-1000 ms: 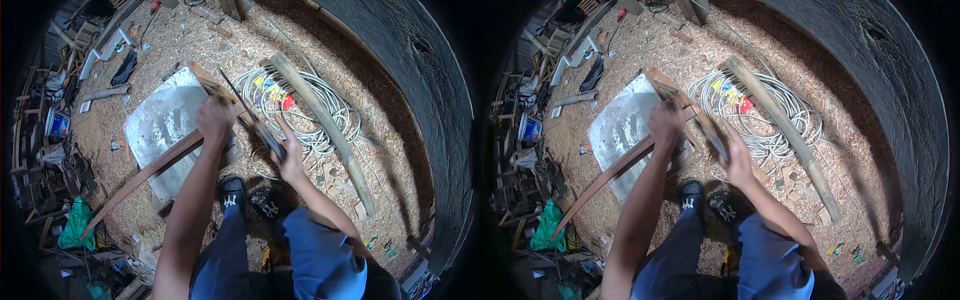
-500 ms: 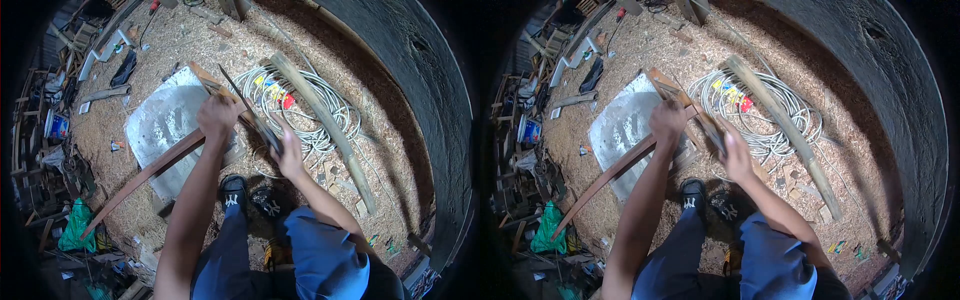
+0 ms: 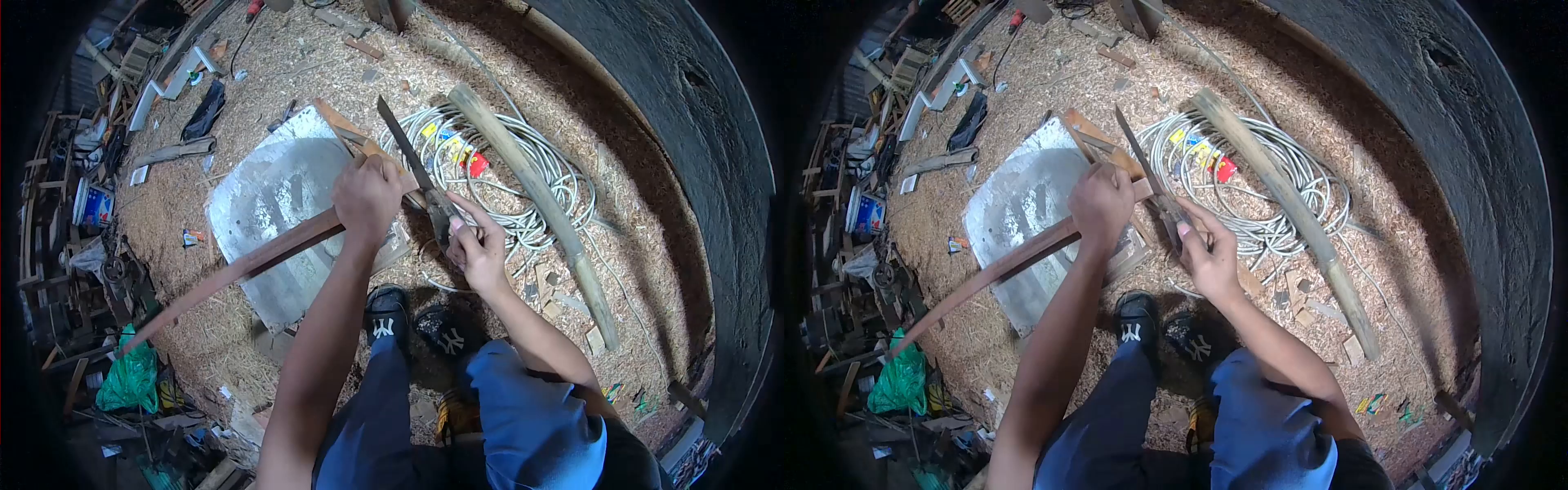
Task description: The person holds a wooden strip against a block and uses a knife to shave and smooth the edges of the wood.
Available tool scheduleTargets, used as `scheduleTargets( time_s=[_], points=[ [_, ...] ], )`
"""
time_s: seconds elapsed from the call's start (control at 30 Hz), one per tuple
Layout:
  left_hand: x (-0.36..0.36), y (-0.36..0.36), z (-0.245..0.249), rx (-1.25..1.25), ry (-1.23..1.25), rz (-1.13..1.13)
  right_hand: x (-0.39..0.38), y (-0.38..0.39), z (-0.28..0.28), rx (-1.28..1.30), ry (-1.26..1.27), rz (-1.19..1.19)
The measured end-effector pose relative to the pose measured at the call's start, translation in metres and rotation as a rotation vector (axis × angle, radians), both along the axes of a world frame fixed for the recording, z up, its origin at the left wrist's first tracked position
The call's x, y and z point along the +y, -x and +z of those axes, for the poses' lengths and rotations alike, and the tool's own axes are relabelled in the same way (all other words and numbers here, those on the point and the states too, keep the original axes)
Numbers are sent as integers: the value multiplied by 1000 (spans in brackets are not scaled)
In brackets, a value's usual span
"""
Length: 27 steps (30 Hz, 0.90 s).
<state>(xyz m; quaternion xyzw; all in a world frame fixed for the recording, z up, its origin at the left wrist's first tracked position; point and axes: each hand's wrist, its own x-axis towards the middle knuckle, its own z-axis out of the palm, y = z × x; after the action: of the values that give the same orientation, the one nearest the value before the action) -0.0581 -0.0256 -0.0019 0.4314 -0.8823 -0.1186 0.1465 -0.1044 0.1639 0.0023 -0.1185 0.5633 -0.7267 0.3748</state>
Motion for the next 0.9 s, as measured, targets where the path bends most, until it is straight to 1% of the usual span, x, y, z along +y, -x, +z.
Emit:
scheduleTargets(
  time_s=[0.03,0.07,0.1,0.13,0.17,0.23,0.3,0.37,0.4,0.47,0.5,0.57,0.63,0.77,0.9],
  points=[
    [0,-3,-2,129,92,-96,-2,3,2,3,1,-4],
    [0,-5,-4,256,184,-192,-4,7,5,36,-57,16],
    [-1,-4,-4,256,183,-196,-6,10,6,67,-116,36],
    [-2,-4,-5,244,226,-236,-12,8,0,311,-178,7],
    [-3,-4,-6,232,270,-273,-13,5,1,310,-181,11],
    [-5,-3,-7,221,241,-235,-18,3,13,494,-184,21],
    [-5,-1,-6,214,211,-200,-10,6,10,513,-148,8],
    [-5,2,-4,139,65,-78,12,10,20,91,-82,11],
    [-4,4,0,141,62,-77,21,10,18,120,-64,-2],
    [-5,10,12,-9,-99,88,44,7,7,157,-67,-29],
    [-6,12,15,-11,-99,84,56,4,3,189,-69,-56],
    [-11,15,16,-86,-215,163,74,-5,0,215,-88,-32],
    [-9,15,12,-71,-176,154,84,-15,-7,144,-19,-12],
    [-7,15,10,-54,-113,109,89,-20,-15,130,-45,24],
    [-7,15,9,-43,-146,96,85,-14,-16,138,-42,53]
  ],
)
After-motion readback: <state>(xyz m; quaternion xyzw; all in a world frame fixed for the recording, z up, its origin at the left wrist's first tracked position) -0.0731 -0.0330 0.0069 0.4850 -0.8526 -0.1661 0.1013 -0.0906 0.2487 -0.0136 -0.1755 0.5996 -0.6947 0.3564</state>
